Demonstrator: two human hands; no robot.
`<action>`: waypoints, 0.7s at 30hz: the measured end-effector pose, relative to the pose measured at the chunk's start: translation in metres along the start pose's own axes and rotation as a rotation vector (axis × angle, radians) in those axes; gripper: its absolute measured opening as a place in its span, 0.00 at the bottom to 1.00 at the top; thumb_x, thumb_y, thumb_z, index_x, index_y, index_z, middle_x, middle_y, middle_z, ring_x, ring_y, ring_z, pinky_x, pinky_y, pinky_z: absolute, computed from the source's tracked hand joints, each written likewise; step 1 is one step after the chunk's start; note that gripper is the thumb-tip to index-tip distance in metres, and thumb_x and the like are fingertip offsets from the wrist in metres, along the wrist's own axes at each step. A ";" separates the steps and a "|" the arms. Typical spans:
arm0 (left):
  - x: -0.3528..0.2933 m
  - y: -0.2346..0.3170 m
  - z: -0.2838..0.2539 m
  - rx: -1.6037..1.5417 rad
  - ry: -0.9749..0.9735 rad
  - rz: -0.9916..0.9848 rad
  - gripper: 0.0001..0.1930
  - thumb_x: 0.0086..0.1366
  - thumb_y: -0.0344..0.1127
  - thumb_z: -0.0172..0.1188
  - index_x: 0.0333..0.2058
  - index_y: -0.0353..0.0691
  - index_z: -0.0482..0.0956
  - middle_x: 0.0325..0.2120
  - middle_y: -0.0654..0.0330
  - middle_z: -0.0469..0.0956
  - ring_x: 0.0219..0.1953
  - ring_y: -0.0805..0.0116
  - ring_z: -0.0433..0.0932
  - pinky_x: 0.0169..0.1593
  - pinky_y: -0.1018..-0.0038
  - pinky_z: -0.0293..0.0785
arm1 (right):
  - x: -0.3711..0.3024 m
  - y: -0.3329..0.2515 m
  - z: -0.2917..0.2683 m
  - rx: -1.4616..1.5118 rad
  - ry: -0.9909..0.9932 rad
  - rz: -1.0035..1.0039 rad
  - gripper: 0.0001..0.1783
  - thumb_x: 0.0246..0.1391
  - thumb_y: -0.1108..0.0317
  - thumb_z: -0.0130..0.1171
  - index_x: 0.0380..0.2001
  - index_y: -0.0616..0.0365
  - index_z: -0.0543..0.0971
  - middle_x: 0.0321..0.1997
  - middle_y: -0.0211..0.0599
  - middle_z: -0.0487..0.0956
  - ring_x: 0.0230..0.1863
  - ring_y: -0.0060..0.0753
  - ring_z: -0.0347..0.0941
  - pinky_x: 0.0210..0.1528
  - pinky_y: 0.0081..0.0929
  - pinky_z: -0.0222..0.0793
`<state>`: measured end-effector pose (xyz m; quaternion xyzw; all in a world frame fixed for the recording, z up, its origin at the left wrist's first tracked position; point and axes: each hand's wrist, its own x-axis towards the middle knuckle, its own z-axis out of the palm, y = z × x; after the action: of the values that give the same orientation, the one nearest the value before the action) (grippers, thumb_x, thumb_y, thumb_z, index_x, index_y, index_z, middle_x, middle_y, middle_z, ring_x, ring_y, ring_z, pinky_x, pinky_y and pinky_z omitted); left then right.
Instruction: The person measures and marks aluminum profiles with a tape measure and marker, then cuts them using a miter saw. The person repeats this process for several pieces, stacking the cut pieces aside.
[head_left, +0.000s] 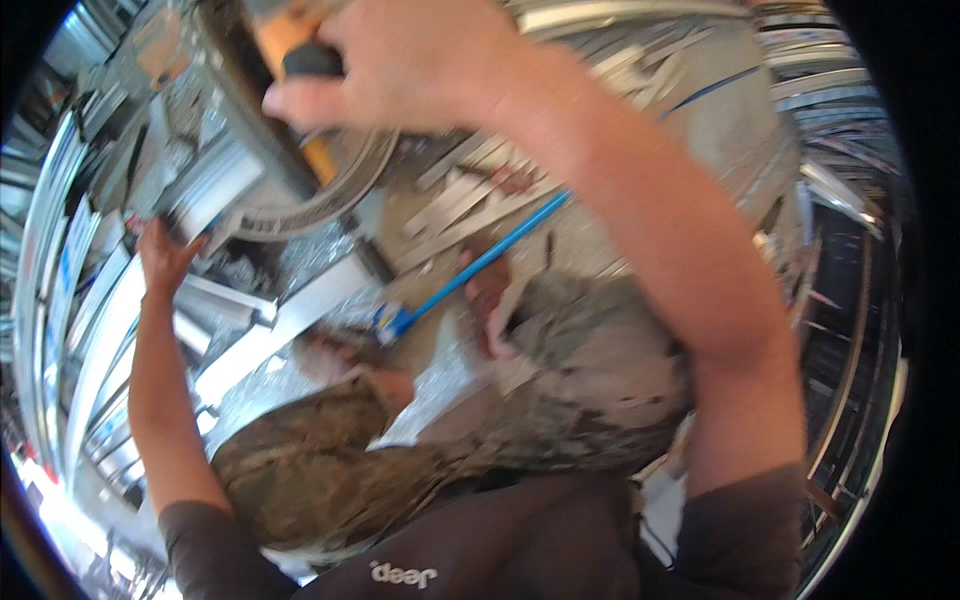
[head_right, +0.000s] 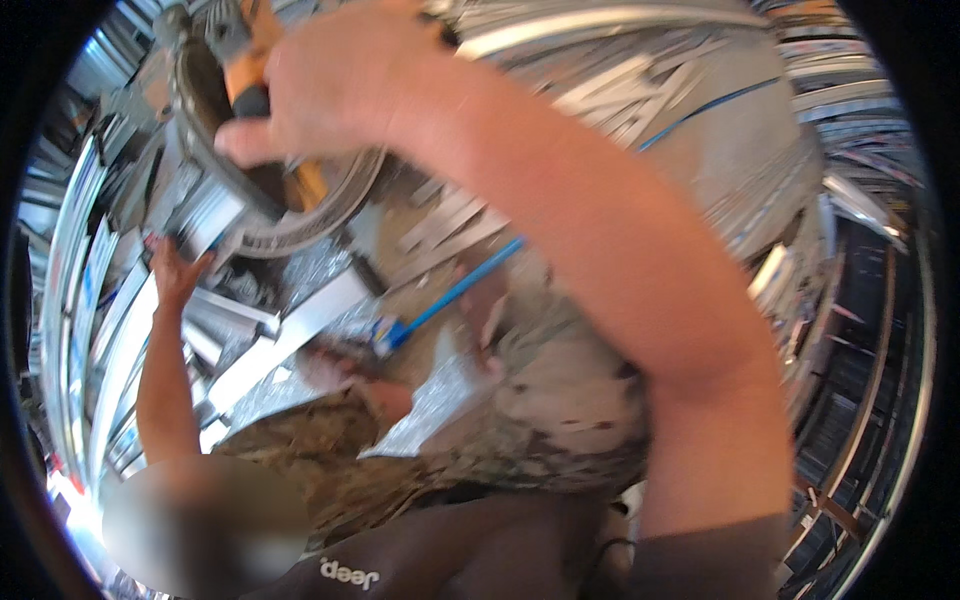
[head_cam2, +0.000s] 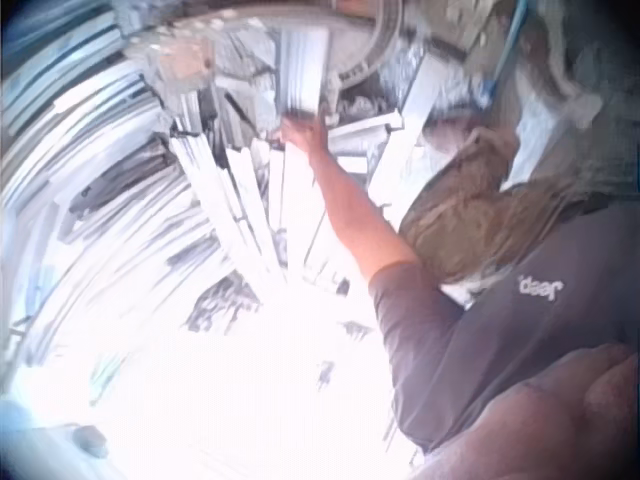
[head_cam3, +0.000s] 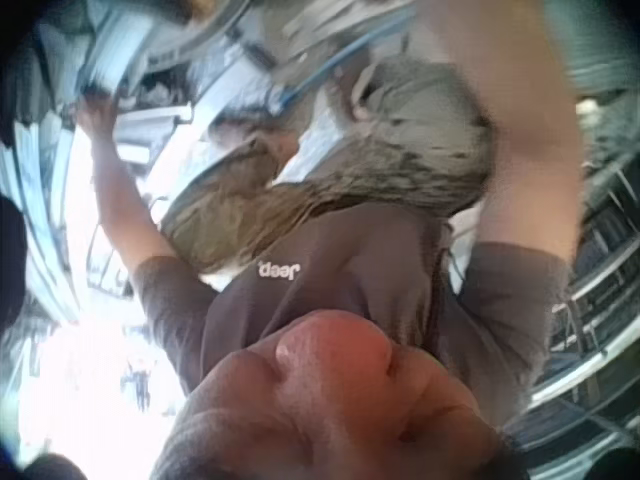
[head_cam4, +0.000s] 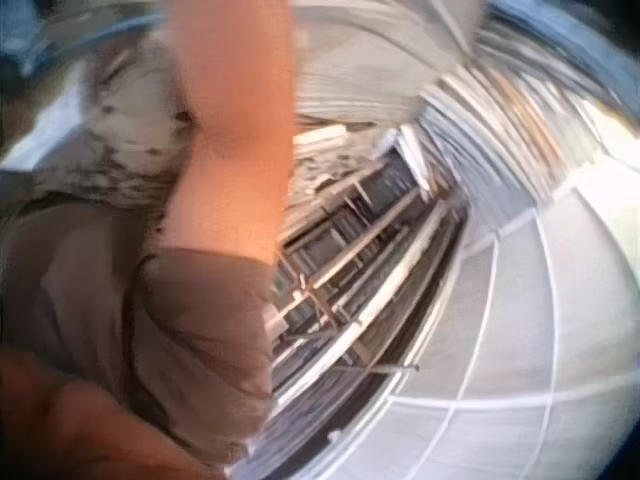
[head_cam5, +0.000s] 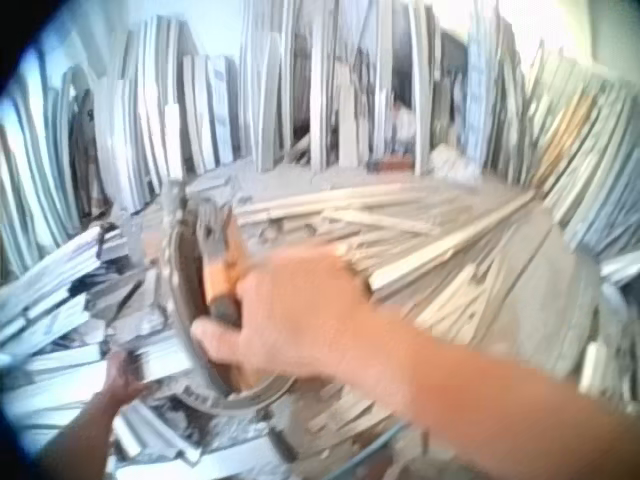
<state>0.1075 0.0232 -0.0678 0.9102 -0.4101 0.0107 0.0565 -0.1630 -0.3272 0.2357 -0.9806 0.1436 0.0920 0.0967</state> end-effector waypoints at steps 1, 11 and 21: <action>0.005 0.006 -0.002 -0.135 0.050 0.064 0.34 0.40 0.49 0.83 0.38 0.37 0.72 0.33 0.48 0.75 0.39 0.44 0.74 0.45 0.52 0.71 | -0.001 0.018 0.011 -0.048 0.114 -0.042 0.36 0.53 0.30 0.55 0.33 0.55 0.87 0.30 0.45 0.84 0.35 0.48 0.83 0.42 0.41 0.77; -0.004 -0.026 0.059 -0.057 -0.098 -0.180 0.58 0.41 0.49 0.80 0.66 0.27 0.58 0.65 0.38 0.63 0.70 0.42 0.58 0.75 0.52 0.47 | 0.007 0.028 -0.002 0.038 0.266 -0.145 0.38 0.52 0.30 0.53 0.29 0.58 0.87 0.35 0.44 0.85 0.39 0.46 0.83 0.44 0.40 0.78; -0.004 -0.027 0.054 -0.155 -0.105 -0.243 0.59 0.38 0.44 0.80 0.67 0.28 0.57 0.67 0.40 0.61 0.72 0.43 0.55 0.76 0.53 0.45 | -0.003 0.018 -0.005 0.129 0.121 -0.087 0.35 0.49 0.34 0.58 0.25 0.63 0.83 0.30 0.48 0.83 0.34 0.53 0.82 0.38 0.45 0.78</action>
<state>0.1232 0.0380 -0.1245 0.9453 -0.2989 -0.0756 0.1062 -0.1699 -0.3444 0.2382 -0.9814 0.1119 0.0190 0.1550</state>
